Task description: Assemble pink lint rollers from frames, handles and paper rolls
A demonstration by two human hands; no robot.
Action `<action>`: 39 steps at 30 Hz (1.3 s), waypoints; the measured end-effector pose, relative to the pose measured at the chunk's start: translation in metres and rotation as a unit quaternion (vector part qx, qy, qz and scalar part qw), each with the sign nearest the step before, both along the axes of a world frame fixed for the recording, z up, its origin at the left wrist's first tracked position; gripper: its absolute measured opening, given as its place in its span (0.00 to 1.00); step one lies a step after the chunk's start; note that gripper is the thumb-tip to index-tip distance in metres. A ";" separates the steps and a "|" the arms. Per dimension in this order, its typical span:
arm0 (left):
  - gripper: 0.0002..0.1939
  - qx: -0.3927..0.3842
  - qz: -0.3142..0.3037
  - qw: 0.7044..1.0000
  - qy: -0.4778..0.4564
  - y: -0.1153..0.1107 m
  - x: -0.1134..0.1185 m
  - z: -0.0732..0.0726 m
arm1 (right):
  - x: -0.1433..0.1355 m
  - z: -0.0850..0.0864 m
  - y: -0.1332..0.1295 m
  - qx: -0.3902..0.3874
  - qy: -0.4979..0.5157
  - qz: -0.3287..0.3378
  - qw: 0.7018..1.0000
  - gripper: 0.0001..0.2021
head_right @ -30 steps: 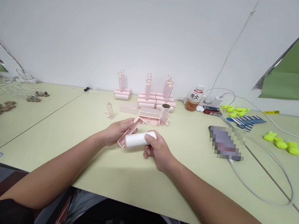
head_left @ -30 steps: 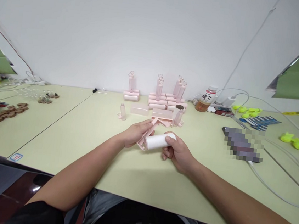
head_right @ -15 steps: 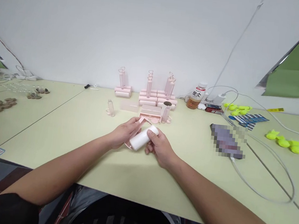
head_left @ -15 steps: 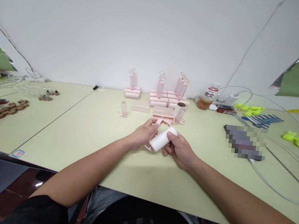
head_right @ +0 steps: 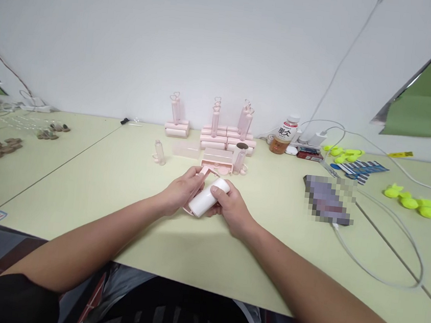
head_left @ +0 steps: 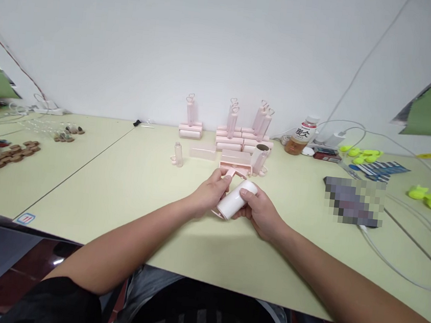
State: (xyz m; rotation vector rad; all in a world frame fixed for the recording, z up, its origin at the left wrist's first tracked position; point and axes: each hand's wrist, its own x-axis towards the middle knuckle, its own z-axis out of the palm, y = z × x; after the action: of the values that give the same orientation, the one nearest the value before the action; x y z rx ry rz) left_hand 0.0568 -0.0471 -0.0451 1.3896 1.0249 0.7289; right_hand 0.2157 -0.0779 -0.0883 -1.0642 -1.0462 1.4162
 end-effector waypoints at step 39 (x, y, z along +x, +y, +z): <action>0.17 0.446 -0.181 0.839 0.254 0.010 -0.032 0.015 | -0.009 0.029 -0.013 0.050 -0.329 0.083 0.939 0.34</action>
State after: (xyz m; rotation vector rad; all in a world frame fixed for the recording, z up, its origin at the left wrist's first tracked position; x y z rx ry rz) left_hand 0.0253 -0.0366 -0.0305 2.6198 0.7721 0.5689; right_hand 0.2070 -0.0909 -0.0596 -1.4438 -1.7001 1.1311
